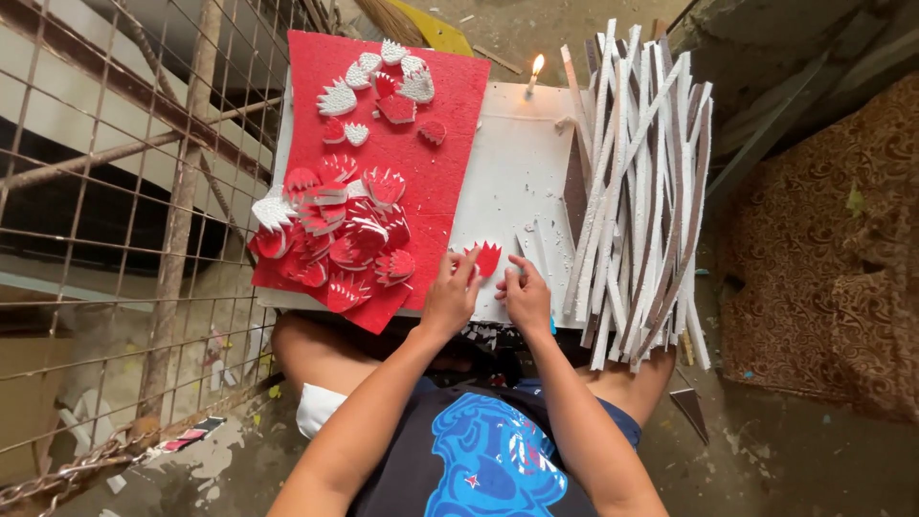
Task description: The person is using a small craft knife to shape or refine small red foam cutouts on a workspace.
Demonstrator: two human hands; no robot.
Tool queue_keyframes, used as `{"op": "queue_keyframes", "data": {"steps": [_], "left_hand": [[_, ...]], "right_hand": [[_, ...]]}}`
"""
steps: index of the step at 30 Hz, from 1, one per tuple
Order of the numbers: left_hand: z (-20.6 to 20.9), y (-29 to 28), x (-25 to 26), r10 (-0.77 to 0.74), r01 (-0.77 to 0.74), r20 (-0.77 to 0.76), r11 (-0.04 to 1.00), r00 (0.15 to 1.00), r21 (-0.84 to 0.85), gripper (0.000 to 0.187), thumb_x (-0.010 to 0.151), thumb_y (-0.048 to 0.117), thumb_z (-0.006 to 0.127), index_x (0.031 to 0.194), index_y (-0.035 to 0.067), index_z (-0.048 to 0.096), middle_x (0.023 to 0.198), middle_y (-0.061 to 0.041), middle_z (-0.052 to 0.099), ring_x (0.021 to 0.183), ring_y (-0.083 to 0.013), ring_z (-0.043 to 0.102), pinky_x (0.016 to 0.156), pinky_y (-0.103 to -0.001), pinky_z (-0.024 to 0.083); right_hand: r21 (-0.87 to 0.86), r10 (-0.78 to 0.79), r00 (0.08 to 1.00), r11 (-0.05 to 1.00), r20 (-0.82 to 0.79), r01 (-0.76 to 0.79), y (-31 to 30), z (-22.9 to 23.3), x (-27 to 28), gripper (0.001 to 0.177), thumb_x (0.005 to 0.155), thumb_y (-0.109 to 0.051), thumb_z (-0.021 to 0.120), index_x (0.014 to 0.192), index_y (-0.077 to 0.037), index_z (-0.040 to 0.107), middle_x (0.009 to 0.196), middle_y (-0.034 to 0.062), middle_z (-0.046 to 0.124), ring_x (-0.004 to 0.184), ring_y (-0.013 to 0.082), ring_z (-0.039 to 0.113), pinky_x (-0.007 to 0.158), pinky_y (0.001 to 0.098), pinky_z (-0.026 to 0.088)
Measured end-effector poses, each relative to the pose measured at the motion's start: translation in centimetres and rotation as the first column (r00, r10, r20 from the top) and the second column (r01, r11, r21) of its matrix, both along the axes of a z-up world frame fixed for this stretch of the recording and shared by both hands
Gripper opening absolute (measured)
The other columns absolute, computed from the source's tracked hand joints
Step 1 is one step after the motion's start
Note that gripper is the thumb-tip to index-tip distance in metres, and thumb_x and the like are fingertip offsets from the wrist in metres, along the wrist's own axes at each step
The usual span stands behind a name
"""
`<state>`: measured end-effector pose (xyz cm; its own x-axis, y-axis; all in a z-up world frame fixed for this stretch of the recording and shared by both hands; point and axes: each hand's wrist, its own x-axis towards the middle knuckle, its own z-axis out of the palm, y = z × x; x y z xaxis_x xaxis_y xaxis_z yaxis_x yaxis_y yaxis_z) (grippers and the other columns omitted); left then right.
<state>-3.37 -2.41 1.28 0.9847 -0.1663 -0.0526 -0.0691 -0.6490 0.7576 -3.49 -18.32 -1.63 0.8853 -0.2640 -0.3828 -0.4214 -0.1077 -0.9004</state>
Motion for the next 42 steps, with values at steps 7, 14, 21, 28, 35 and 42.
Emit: {"op": "queue_keyframes", "data": {"steps": [7,14,21,28,35,42], "left_hand": [[-3.3,-1.3,2.0,-0.146,0.111,0.121,0.959,0.982,0.262,0.057,0.095,0.030,0.069,0.149,0.023,0.051,0.125,-0.009,0.057,0.097,-0.0398,0.073,0.078,-0.050,0.063],[-2.2,0.2,1.4,-0.077,0.062,0.072,0.979,0.994,0.193,0.080,0.080,0.016,0.085,0.151,0.012,0.048,0.144,-0.021,0.044,0.109,-0.0483,0.068,0.083,-0.056,0.063],[-3.8,1.0,2.7,-0.128,0.122,0.011,0.968,0.992,0.220,0.085,0.079,0.009,0.082,0.154,0.008,0.042,0.145,-0.022,0.045,0.107,-0.0497,0.069,0.086,-0.056,0.062],[-8.1,0.7,3.8,-0.097,0.081,0.053,0.965,0.994,0.249,0.069,0.082,0.016,0.080,0.145,0.010,0.052,0.133,-0.014,0.055,0.091,-0.0436,0.074,0.078,-0.050,0.064],[-7.7,0.7,3.9,-0.084,0.062,0.073,0.963,0.994,0.261,0.059,0.084,0.015,0.080,0.139,0.010,0.058,0.128,-0.012,0.057,0.086,-0.0435,0.074,0.074,-0.051,0.065],[-8.7,0.8,4.1,-0.099,0.080,0.084,0.975,0.992,0.209,0.060,0.084,0.013,0.080,0.140,0.011,0.058,0.132,-0.012,0.055,0.090,-0.0456,0.073,0.077,-0.054,0.064]], "right_hand": [[-0.063,-0.004,1.000,0.998,-0.019,0.003,-0.3,1.6,-1.6,0.025,0.095,-0.011,0.059,0.116,-0.006,0.073,0.074,0.0159,0.074,0.061,0.0206,0.073,0.051,0.0287,0.062],[-0.122,0.040,0.999,0.992,0.024,-0.037,0.0,2.4,-2.0,0.031,0.092,-0.008,0.062,0.122,-0.007,0.070,0.086,0.0162,0.074,0.065,0.0202,0.074,0.056,0.0318,0.061],[-0.377,0.322,0.930,0.895,0.180,-0.237,0.9,2.9,-0.2,0.059,0.087,-0.009,0.071,0.145,-0.012,0.056,0.094,0.0233,0.067,0.072,0.0392,0.072,0.066,0.0473,0.058],[-0.555,0.333,0.918,0.815,0.216,-0.166,1.0,-0.1,0.8,0.052,0.080,-0.029,0.084,0.125,-0.013,0.064,0.078,0.0084,0.062,0.079,0.0345,0.068,0.074,0.0470,0.055],[-0.421,0.232,0.971,0.888,0.062,-0.185,1.0,0.9,0.7,0.060,0.080,-0.032,0.086,0.127,-0.012,0.055,0.084,0.0123,0.072,0.073,0.0312,0.074,0.065,0.0419,0.059],[-0.269,0.226,0.966,0.945,0.123,-0.187,0.3,1.1,-0.4,0.060,0.082,-0.007,0.074,0.139,-0.009,0.055,0.095,0.0195,0.073,0.075,0.0317,0.075,0.066,0.0395,0.060]]}}
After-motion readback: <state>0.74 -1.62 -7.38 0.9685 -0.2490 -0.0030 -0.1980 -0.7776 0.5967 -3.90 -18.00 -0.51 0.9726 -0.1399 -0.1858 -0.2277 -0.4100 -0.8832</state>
